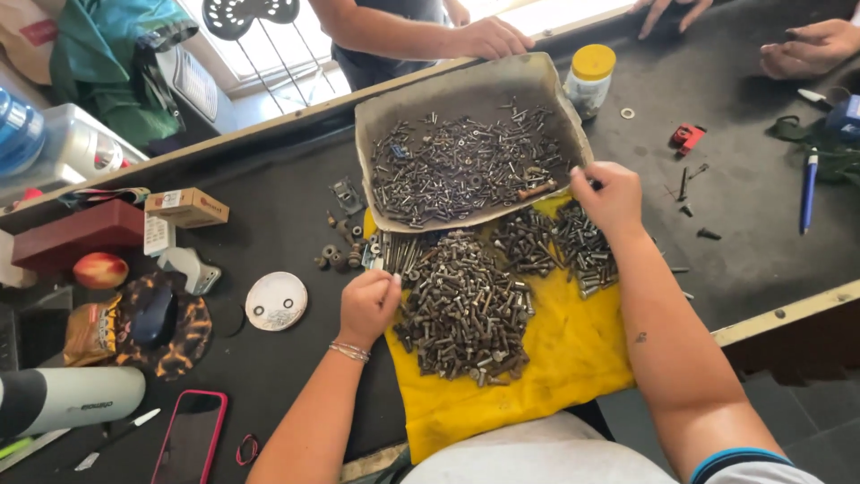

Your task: The person sorts a large pile of mixed metal fasteners by hand, picking individual items from a container and placing them onto a yellow cloth on the table. They repeatedly reach into the bin, select fasteners, and set them down on the cloth.

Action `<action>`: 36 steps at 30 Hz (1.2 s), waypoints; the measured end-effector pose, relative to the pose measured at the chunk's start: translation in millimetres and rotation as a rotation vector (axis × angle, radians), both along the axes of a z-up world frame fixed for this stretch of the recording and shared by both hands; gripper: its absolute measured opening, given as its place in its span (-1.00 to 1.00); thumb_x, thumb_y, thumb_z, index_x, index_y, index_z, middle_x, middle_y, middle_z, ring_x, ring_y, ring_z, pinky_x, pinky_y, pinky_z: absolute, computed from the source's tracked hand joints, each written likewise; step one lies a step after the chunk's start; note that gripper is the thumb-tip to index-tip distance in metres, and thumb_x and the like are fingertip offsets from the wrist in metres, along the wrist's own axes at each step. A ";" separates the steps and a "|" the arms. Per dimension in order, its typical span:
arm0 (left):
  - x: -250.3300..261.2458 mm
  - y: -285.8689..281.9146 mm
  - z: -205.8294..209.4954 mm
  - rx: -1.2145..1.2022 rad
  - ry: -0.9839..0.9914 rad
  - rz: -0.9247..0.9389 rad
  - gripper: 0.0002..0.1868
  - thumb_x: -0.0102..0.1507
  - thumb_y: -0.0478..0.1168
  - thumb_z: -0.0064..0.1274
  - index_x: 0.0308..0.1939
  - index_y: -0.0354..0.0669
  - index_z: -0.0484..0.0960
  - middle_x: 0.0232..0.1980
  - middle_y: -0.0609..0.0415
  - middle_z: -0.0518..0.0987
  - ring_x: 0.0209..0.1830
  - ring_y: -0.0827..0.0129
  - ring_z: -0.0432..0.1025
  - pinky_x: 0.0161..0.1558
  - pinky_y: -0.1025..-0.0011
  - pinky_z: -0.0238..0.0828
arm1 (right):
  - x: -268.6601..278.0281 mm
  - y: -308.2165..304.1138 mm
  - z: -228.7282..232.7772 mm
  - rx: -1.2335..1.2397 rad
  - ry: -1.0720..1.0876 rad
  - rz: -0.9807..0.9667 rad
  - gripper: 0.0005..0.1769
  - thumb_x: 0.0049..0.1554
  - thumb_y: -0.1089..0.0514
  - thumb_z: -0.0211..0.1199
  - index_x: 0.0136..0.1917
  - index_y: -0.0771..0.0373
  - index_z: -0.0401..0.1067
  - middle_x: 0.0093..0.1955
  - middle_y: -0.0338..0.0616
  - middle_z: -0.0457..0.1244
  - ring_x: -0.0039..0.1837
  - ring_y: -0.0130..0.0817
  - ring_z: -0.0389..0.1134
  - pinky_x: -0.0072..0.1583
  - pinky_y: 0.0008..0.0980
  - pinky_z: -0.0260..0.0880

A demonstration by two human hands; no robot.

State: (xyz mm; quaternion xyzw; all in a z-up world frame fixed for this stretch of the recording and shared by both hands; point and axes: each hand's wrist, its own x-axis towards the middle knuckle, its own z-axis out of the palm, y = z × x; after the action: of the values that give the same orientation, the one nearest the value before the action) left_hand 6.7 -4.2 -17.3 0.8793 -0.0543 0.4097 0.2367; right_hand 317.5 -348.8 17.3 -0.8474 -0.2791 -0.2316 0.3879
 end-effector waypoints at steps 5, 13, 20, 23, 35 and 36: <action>-1.7 5.2 2.6 -0.144 0.040 0.040 -0.50 0.34 -0.26 0.09 -0.73 -0.11 0.40 -0.46 0.21 0.58 -0.51 0.25 0.47 -0.39 0.47 0.43 | -27.9 19.8 20.8 -0.110 -0.185 0.303 -0.72 0.13 0.08 0.36 -0.34 0.14 0.36 -0.38 -0.04 0.26 -0.20 0.04 0.38 -0.14 -0.14 0.38; -2.2 1.6 -3.6 -0.010 0.120 0.003 -0.54 0.33 -0.21 0.13 -0.69 -0.13 0.48 -0.41 0.13 0.61 -0.45 0.18 0.53 -0.36 0.36 0.45 | -11.4 3.8 9.8 -0.106 -0.173 0.185 -0.61 0.26 0.08 0.39 -0.35 0.18 0.37 -0.43 -0.12 0.22 -0.27 -0.05 0.35 -0.16 -0.23 0.35; -1.1 -5.1 -6.7 -0.115 0.118 -0.023 -0.55 0.35 -0.21 0.14 -0.67 -0.11 0.53 -0.40 0.17 0.61 -0.46 0.21 0.52 -0.35 0.40 0.47 | 6.3 2.1 -12.2 -0.033 -0.195 0.173 -0.61 0.30 0.07 0.43 -0.34 0.09 0.41 -0.43 -0.27 0.21 -0.28 -0.14 0.34 -0.13 -0.35 0.37; 2.0 -11.3 -6.2 -0.159 0.122 -0.057 -0.57 0.35 -0.21 0.16 -0.65 -0.13 0.54 -0.37 0.15 0.64 -0.42 0.18 0.54 -0.33 0.39 0.48 | -19.1 17.7 4.9 -0.062 -0.219 0.296 -0.61 0.23 0.10 0.45 -0.36 0.13 0.37 -0.43 -0.19 0.22 -0.29 -0.08 0.33 -0.15 -0.31 0.38; 32.1 5.3 59.8 0.156 0.123 0.036 -0.64 0.36 -0.18 0.12 -0.55 -0.17 0.59 -0.29 0.03 0.64 -0.24 0.14 0.55 -0.16 0.28 0.46 | -31.8 30.4 5.8 -0.061 -0.198 0.373 -0.64 0.22 0.01 0.43 -0.33 0.12 0.40 -0.41 -0.14 0.22 -0.24 -0.05 0.36 -0.14 -0.29 0.39; 39.3 6.0 73.4 0.155 0.123 0.041 -0.64 0.36 -0.18 0.12 -0.55 -0.17 0.59 -0.29 0.03 0.64 -0.24 0.14 0.55 -0.16 0.28 0.46 | -31.0 30.0 4.7 -0.061 -0.198 0.377 -0.64 0.22 0.01 0.43 -0.33 0.12 0.40 -0.41 -0.14 0.22 -0.24 -0.05 0.36 -0.14 -0.29 0.39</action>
State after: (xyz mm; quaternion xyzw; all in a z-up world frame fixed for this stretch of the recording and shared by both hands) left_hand 46.0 1.8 56.0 0.9195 -0.0533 0.3540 0.1625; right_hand 286.4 -318.8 22.0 -0.7646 -0.4765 -0.2286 0.3690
